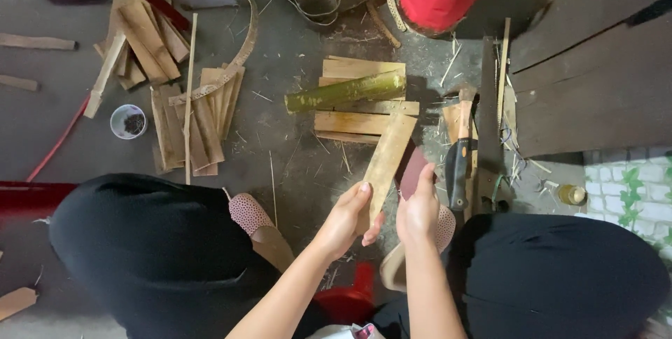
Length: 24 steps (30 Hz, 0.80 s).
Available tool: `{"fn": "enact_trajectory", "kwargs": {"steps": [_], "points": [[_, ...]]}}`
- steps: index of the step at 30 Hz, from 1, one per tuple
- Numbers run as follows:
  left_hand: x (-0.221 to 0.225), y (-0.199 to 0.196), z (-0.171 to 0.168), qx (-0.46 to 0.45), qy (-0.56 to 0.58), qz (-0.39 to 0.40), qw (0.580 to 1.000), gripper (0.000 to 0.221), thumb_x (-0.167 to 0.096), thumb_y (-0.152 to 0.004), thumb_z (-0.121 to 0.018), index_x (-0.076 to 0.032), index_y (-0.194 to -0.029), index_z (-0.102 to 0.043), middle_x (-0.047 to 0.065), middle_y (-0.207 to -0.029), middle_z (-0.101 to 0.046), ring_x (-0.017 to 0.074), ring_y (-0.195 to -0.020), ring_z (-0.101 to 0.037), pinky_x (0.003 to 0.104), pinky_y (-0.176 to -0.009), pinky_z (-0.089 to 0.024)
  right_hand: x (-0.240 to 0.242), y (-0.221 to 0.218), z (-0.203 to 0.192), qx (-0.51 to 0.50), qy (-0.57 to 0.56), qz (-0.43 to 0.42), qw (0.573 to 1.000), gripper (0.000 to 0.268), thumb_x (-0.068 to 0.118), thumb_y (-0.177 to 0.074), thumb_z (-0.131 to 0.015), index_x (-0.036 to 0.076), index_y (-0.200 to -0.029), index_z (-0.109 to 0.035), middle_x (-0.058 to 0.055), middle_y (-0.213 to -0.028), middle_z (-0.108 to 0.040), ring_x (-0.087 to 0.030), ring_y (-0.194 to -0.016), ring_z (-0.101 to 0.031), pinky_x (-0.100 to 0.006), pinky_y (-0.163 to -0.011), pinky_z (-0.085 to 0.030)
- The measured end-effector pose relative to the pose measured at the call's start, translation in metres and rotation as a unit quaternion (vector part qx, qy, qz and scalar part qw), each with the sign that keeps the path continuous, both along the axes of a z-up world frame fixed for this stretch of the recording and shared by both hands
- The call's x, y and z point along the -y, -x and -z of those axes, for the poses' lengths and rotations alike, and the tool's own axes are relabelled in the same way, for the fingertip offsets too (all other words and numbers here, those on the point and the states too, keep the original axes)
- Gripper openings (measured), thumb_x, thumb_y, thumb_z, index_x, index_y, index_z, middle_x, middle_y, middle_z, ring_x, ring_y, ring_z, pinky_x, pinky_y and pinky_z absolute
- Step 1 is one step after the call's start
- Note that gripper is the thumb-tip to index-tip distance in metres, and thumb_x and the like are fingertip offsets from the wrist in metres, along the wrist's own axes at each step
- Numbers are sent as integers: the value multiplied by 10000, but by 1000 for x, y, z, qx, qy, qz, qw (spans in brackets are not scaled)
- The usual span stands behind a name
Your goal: Manually sanding a small wooden block with sandpaper to smooth its edges and surfaces.
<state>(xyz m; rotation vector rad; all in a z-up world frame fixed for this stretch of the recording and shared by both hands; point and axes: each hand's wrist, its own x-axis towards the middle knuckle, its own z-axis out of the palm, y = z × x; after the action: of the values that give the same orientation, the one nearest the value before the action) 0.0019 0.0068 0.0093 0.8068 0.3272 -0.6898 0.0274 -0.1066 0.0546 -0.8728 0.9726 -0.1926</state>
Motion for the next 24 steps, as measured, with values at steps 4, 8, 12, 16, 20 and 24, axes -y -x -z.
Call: {"fn": "enact_trajectory", "kwargs": {"steps": [4,8,12,16,20,24], "points": [[2,4,5,23,-21,49,998,352,-272,-1134,-343,-23,-1299,-530,201,-630,-577,261,-377,-603,347,-345,-516,10,2,26,-13,-7,-12,1000,517,456,-1017,-597,99,-1390,-603,-86,-1396,-636,-253,-1292,-612,-445,-1117,-493],[-2,5,13,22,-18,82,996,377,-311,-1136,-366,-12,-1259,-560,245,-636,-598,326,-423,-650,422,-372,-552,21,6,49,-32,7,-11,999,418,424,-1005,-659,140,-1313,-641,-68,-1279,-691,-236,-1193,-663,-445,-1062,-512],[-1,-1,-46,36,-168,160,972,426,-441,-1057,-512,-102,-1265,-663,223,-852,-693,293,-774,-694,475,-712,-583,22,5,57,-32,17,-1,999,353,343,-976,-731,102,-1219,-646,-92,-1151,-722,-237,-1058,-705,-458,-957,-558],[-6,-2,-13,10,-83,96,992,293,-273,-1049,-595,-45,-1231,-626,229,-812,-704,303,-693,-749,442,-673,-658,23,10,62,-18,33,-24,999,279,320,-1001,-710,88,-1146,-657,-91,-1101,-724,-229,-1015,-720,-429,-915,-602],[-3,2,-16,41,-55,100,993,246,-245,-1069,-552,-117,-1269,-615,183,-714,-688,255,-577,-735,392,-516,-625,25,11,66,3,35,-13,999,269,311,-1019,-693,75,-1144,-667,-111,-1087,-731,-239,-1018,-730,-431,-913,-601],[0,5,-5,117,-150,129,973,227,-242,-1109,-459,-117,-1266,-565,182,-639,-647,274,-467,-685,401,-468,-606,18,6,48,-20,11,-10,1000,378,419,-1030,-620,135,-1279,-644,-67,-1275,-698,-242,-1196,-663,-476,-1033,-527]]}}
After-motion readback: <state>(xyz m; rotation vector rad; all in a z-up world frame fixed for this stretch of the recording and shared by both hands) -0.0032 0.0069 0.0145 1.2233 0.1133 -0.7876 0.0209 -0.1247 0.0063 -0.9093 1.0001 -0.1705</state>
